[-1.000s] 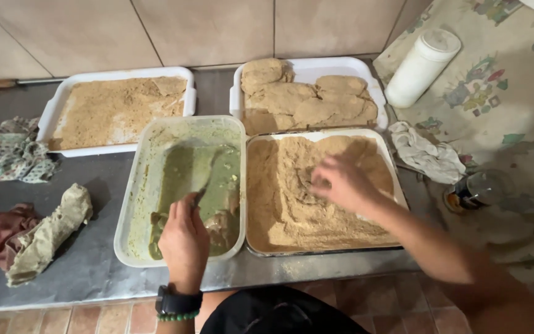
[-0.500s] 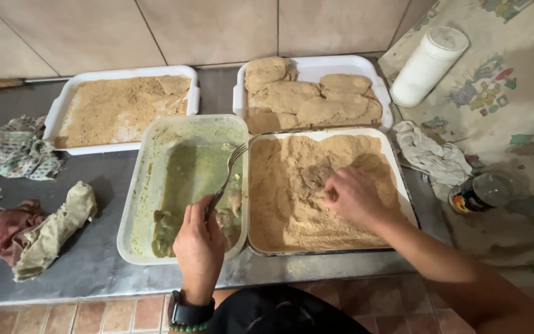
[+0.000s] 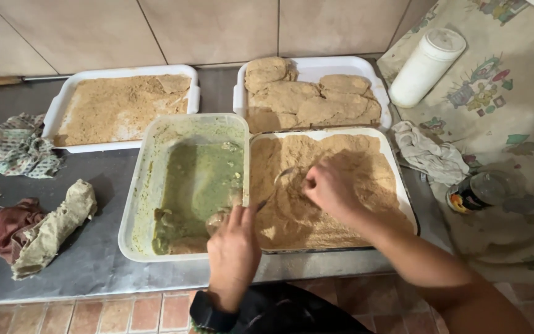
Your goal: The person is breading pieces of meat by dipping them into a green liquid wash and then coating them with breadcrumbs in a tray.
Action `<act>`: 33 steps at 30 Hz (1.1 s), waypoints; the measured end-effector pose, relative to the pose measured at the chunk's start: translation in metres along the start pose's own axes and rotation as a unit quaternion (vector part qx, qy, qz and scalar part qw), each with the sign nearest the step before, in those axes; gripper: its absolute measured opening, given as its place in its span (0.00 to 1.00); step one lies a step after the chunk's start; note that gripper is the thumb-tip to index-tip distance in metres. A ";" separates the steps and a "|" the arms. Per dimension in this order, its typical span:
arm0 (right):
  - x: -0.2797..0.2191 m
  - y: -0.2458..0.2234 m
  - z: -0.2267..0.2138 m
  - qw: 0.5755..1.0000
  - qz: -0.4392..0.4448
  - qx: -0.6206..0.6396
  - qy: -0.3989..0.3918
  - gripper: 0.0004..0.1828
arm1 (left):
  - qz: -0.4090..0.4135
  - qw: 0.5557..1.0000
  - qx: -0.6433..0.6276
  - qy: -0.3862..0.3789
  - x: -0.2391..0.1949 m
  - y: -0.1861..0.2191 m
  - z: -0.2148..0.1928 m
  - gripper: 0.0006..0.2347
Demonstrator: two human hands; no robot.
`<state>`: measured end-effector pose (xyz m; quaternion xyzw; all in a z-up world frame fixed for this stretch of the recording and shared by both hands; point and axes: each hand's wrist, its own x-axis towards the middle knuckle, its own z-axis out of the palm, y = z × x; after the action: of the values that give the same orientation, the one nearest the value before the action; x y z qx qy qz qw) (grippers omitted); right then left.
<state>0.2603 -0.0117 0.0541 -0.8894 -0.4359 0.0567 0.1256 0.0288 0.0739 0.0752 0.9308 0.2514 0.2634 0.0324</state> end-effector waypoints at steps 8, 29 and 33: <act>-0.036 0.044 0.019 0.980 -0.144 0.048 0.127 0.15 | 0.062 0.991 0.069 -0.095 -0.006 0.023 0.030 0.22; 0.040 0.104 -0.009 0.978 -0.016 -0.191 -0.078 0.56 | 0.043 0.988 0.061 -0.138 0.026 0.031 0.011 0.31; 0.068 0.117 0.014 0.974 -0.010 -0.223 -0.022 0.40 | -0.012 0.996 0.046 0.076 0.029 -0.005 -0.008 0.23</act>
<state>0.3881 -0.0249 0.0097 -0.8891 -0.4491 -0.0235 -0.0852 0.0438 0.0916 0.0945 0.9052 0.2765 0.3216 -0.0262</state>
